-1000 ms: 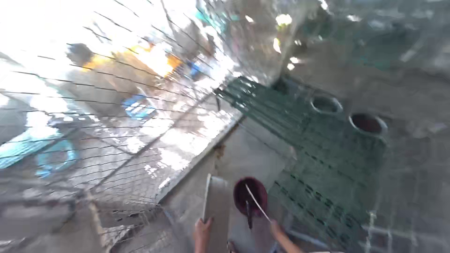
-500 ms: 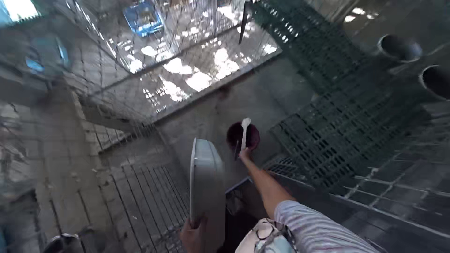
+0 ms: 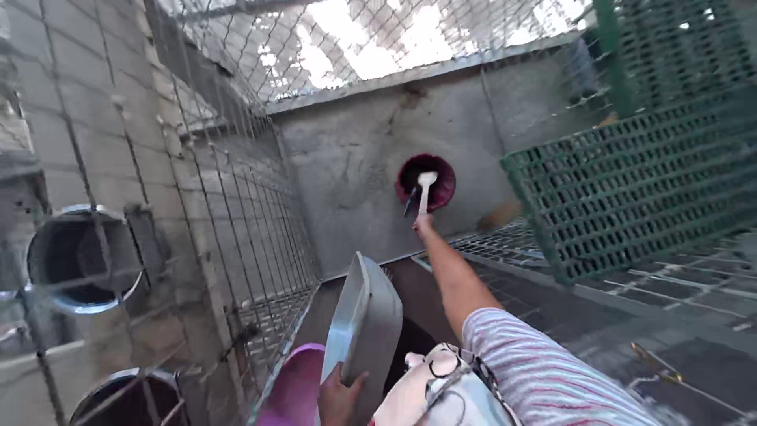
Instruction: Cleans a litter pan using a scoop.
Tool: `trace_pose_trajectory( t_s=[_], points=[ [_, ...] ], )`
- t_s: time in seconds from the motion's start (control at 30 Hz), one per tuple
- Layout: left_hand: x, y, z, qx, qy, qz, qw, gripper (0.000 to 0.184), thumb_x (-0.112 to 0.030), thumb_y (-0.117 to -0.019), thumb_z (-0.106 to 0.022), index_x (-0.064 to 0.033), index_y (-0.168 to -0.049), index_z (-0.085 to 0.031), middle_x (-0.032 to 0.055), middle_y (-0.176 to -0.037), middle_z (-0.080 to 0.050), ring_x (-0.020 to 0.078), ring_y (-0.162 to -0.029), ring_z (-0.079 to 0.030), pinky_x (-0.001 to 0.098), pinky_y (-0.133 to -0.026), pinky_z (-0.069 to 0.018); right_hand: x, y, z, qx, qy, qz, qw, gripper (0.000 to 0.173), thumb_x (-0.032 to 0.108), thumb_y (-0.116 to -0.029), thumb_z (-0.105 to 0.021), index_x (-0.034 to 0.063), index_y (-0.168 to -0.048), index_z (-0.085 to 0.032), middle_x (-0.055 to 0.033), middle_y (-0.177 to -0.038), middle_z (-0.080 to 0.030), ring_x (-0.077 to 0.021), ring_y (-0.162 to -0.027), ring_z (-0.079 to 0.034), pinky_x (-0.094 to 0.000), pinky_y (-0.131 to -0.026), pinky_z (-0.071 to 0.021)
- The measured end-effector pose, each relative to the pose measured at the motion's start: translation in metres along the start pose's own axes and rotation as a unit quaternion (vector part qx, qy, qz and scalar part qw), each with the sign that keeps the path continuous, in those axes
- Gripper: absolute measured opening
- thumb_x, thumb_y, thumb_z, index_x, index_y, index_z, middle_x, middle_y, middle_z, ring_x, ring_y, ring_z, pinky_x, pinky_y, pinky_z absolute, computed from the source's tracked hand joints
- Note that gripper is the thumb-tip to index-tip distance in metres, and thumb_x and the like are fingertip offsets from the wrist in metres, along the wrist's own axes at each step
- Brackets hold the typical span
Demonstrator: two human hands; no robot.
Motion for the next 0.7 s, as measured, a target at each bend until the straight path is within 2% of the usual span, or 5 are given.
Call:
trace_pose_trajectory(
  t_s=[0.1, 0.2, 0.33, 0.53, 0.7],
  points=[
    [0.064, 0.013, -0.033, 0.030, -0.056, 0.011, 0.998, 0.055, -0.040, -0.0890, -0.079, 0.0024, -0.122, -0.069, 0.0269, -0.109, -0.072, 0.0444, -0.107, -0.068, 0.0636, -0.094, -0.0499, -0.002, 0.007, 0.011, -0.009, 0.000, 0.072, 0.997, 0.048, 0.026, -0.1149, -0.029, -0.0088, -0.143, -0.045, -0.0288, -0.116, -0.063, -0.0331, -0.093, -0.066, -0.0458, -0.085, -0.0553],
    [0.125, 0.050, -0.050, 0.051, -0.077, 0.050, 0.994, 0.055, -0.044, -0.0919, -0.075, -0.0023, -0.128, -0.068, 0.0254, -0.119, -0.070, 0.0437, -0.115, -0.066, 0.0649, -0.100, -0.0485, -0.005, 0.051, 0.020, 0.014, 0.038, 0.102, 0.994, 0.053, 0.034, -0.1151, -0.025, -0.0046, -0.150, -0.039, -0.0268, -0.120, -0.064, -0.0325, -0.094, -0.068, -0.0456, -0.085, -0.0565],
    [0.187, 0.098, -0.053, 0.012, -0.067, 0.076, 0.995, 0.048, -0.038, -0.0932, -0.075, -0.0019, -0.124, -0.069, 0.0254, -0.118, -0.070, 0.0436, -0.114, -0.067, 0.0656, -0.098, -0.0488, -0.019, 0.109, 0.015, 0.018, 0.021, 0.092, 0.995, 0.048, 0.030, -0.1146, -0.029, -0.0031, -0.147, -0.042, -0.0233, -0.117, -0.063, -0.0277, -0.089, -0.065, -0.0418, -0.080, -0.0552],
    [0.308, 0.122, -0.075, 0.003, -0.040, 0.159, 0.986, 0.048, -0.030, -0.1001, -0.068, 0.0009, -0.137, -0.061, 0.0288, -0.127, -0.066, 0.0452, -0.122, -0.062, 0.0632, -0.105, -0.0455, -0.070, 0.169, -0.003, 0.062, 0.023, 0.086, 0.994, 0.052, 0.035, -0.1151, -0.023, -0.0033, -0.138, -0.049, -0.0171, -0.100, -0.061, -0.0219, -0.073, -0.060, -0.0375, -0.069, -0.0525],
    [0.368, 0.113, -0.076, -0.062, -0.012, 0.238, 0.969, 0.051, -0.029, -0.1007, -0.067, -0.0009, -0.142, -0.057, 0.0303, -0.131, -0.063, 0.0470, -0.126, -0.059, 0.0639, -0.107, -0.0440, -0.101, 0.189, 0.003, 0.076, 0.052, 0.077, 0.993, 0.053, 0.036, -0.1152, -0.025, -0.0036, -0.136, -0.053, -0.0194, -0.106, -0.062, -0.0234, -0.077, -0.060, -0.0391, -0.071, -0.0523]
  ],
)
Point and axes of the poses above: each hand's wrist, its own y-axis away from the middle knuckle, its own z-axis out of the back of the hand, x = y × z, the point moved 3 cm from there along -y, towards the middle knuckle
